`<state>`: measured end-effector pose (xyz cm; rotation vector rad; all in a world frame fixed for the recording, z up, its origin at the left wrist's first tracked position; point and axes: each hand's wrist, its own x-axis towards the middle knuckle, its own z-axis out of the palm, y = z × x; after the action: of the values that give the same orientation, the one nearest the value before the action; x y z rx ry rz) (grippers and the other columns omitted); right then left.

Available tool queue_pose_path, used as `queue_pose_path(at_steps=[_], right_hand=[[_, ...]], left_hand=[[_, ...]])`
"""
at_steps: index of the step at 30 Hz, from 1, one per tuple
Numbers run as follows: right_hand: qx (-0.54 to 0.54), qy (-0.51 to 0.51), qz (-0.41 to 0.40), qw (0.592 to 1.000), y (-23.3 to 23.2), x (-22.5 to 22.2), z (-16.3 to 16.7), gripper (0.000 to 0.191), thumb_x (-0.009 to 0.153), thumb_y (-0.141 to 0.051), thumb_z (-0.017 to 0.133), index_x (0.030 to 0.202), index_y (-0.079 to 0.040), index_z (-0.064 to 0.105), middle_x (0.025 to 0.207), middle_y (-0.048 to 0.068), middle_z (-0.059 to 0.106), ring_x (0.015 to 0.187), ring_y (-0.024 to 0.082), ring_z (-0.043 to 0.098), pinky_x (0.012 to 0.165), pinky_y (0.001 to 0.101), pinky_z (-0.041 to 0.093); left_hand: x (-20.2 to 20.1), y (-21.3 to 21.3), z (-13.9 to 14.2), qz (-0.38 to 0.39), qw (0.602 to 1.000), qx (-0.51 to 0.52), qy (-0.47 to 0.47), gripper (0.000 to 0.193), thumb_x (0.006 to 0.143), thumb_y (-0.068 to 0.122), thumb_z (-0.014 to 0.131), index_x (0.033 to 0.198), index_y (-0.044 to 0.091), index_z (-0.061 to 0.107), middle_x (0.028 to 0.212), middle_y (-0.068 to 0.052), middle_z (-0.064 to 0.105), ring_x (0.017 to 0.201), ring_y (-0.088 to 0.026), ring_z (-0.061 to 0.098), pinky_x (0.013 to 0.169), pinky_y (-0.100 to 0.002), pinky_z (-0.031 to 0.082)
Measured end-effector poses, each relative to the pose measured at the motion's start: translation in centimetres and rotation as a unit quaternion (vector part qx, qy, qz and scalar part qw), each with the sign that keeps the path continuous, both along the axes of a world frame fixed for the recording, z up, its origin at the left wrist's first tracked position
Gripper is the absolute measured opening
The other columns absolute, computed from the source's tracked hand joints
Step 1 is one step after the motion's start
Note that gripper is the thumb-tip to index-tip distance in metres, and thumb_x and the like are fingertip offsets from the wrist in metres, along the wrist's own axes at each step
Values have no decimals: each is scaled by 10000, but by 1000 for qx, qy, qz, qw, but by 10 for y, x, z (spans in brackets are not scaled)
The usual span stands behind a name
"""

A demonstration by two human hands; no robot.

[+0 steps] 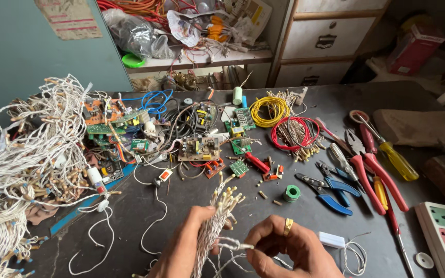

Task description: The person untangles a bundle of white wires with small LED bulbs, twists the wire ends together, and uses pliers to strip the insulation. They then insert the stripped wires into a small white plastic connector housing and close it.

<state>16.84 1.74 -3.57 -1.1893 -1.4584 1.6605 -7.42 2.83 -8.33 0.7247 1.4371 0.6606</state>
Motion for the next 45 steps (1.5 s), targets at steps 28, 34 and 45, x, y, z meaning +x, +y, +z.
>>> queue_pose_path(at_steps=[28,34,45], right_hand=[[-72,2,-140,988,15,-10,-15,394,868,-167,733,1250,-76,697,988,55,761,824,122,690,672,318,588],[-80,43,-118,989,17,-10,-12,295,882,-118,699,1147,7,727,949,87,765,857,144,736,776,348,648],[-61,51,-84,993,12,-6,-17,361,960,-116,732,1313,-74,671,1076,106,777,915,166,697,762,348,586]], left_hand=[[26,-13,43,-44,990,127,-34,287,828,150,781,1087,37,730,905,-43,808,830,-57,705,797,-243,543],[25,-8,33,-11,983,132,-127,294,893,178,738,1120,-7,761,916,-56,807,840,-77,705,800,-274,563],[16,-9,26,-93,974,190,-77,374,848,77,762,1219,61,809,1045,-35,846,989,-76,741,939,-276,582]])
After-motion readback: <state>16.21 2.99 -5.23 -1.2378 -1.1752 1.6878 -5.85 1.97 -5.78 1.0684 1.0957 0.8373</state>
